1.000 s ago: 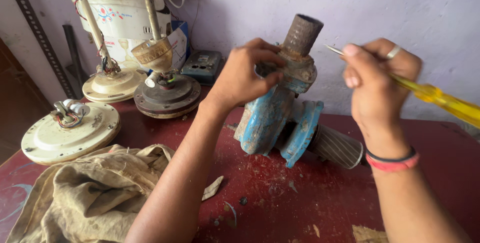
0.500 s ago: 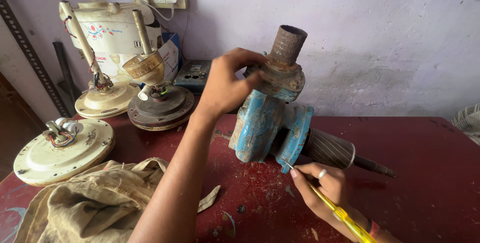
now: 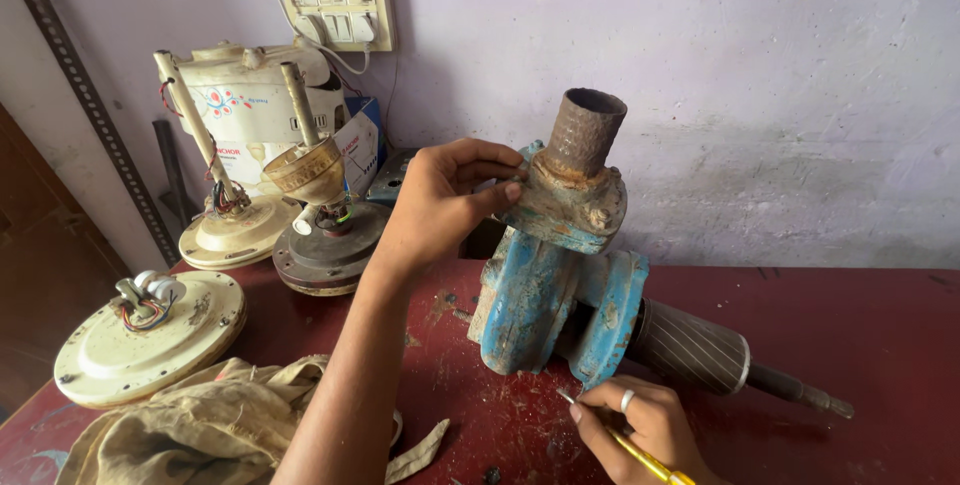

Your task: The person uses a yellow screwdriver to scrape rust and debris from a blue metal component. They then use a small abrasive pad to scrub the same area. The person continues scraping and scrubbing the component throughout the clip.

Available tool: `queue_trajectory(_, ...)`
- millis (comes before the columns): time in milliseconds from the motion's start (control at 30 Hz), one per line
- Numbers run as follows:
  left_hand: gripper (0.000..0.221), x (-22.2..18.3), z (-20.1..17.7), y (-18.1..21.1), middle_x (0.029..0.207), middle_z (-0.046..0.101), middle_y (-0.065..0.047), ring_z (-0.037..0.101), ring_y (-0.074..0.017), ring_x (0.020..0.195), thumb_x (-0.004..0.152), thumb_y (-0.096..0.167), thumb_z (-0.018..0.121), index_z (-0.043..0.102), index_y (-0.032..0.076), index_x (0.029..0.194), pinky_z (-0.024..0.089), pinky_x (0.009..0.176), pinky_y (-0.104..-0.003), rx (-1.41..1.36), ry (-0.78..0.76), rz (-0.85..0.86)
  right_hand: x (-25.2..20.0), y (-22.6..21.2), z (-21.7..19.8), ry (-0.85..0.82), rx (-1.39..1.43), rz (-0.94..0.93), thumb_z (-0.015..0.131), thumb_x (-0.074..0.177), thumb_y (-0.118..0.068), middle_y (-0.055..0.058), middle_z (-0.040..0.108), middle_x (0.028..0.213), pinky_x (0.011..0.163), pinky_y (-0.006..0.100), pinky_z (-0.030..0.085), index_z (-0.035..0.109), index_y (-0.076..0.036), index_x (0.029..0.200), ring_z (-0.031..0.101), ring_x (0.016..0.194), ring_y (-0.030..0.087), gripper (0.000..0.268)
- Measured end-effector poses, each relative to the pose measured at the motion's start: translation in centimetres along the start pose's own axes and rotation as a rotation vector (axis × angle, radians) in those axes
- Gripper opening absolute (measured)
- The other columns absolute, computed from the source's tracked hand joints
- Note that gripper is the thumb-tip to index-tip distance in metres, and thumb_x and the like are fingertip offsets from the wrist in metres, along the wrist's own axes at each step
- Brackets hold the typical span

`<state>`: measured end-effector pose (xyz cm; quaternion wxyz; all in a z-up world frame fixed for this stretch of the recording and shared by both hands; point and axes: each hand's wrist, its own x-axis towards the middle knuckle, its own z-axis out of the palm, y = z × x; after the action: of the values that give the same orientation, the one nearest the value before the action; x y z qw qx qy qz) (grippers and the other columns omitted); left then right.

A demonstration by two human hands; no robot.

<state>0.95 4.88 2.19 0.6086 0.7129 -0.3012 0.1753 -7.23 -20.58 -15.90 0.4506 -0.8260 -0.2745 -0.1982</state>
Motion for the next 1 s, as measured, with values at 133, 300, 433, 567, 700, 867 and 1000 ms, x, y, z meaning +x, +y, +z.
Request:
queue_trajectory(133,0.03,0.1,0.3,-0.3,0.107,0.078,-0.013,0.074,-0.0146,0.101,0.086,0.0,0.075,0.07,-0.005,0.115,0.062,0.09,-0.028,-0.003,0.005,0.016,-0.3,-0.6,-0.2,-0.005,-0.063,-0.15,0.07,0.065,-0.004,0.009,0.072,0.068,0.054,0.032,0.056,0.073,-0.003,0.07,0.07,0.064,0.018,0.005)
queue_trajectory(300,0.025,0.0,0.6,-0.2,0.103,0.079,-0.013,0.075,-0.0147,0.097,0.087,0.001,0.074,0.072,-0.005,0.111,0.062,0.087,-0.028,0.057,0.04,0.058,0.1,-1.6,-0.6,0.006,-0.098,-0.386,0.061,0.056,-0.007,0.009,0.058,0.065,0.051,0.034,0.047,0.055,-0.005,0.055,0.059,0.059,0.019,0.006)
queue_trajectory(433,0.025,0.0,0.8,0.1,0.1,0.079,-0.012,0.076,-0.0148,0.096,0.087,0.002,0.076,0.072,-0.005,0.11,0.061,0.089,-0.028,0.103,0.045,0.096,-0.2,-1.6,-0.9,-0.111,-0.134,-0.57,0.073,0.065,-0.011,0.008,0.051,0.055,0.05,0.039,0.041,0.053,-0.007,0.054,0.05,0.053,0.023,0.023)
queue_trajectory(567,0.026,-0.3,0.8,0.9,0.101,0.08,-0.011,0.077,-0.0158,0.098,0.085,0.003,0.076,0.072,-0.004,0.11,0.062,0.09,-0.029,0.14,0.048,0.114,-0.4,-1.3,-0.1,-0.471,-0.201,-0.468,0.091,0.081,-0.026,0.009,0.051,0.047,0.05,0.043,0.042,0.052,-0.007,0.048,0.052,0.047,0.025,0.054)
queue_trajectory(700,0.02,-0.8,1.2,1.3,0.101,0.078,-0.01,0.078,-0.0186,0.098,0.085,0.003,0.075,0.077,0.002,0.105,0.06,0.095,-0.03,0.328,0.086,0.195,-0.4,-0.8,0.2,-0.545,-0.236,-0.406,0.089,0.079,-0.039,0.008,0.056,0.053,0.057,0.043,0.048,0.056,-0.007,0.054,0.058,0.054,0.025,0.052)
queue_trajectory(867,0.015,-1.3,2.4,1.3,0.103,0.072,-0.011,0.075,-0.0222,0.095,0.087,0.001,0.07,0.079,0.005,0.098,0.059,0.091,-0.033,0.428,0.181,0.274,-0.1,-1.1,-0.6,-0.586,-0.27,-0.302,0.084,0.076,-0.047,0.01,0.06,0.057,0.059,0.041,0.05,0.062,-0.005,0.062,0.062,0.056,0.026,0.049)
queue_trajectory(1000,0.016,-2.1,2.9,1.3,0.103,0.071,-0.011,0.071,-0.0233,0.094,0.09,0.002,0.067,0.079,0.005,0.1,0.057,0.086,-0.036,0.452,0.209,0.298,-0.2,-2.2,-1.3,-0.465,-0.255,-0.336,0.079,0.084,-0.044,0.006,0.066,0.063,0.057,0.039,0.052,0.071,-0.006,0.069,0.063,0.055,0.021,0.041)
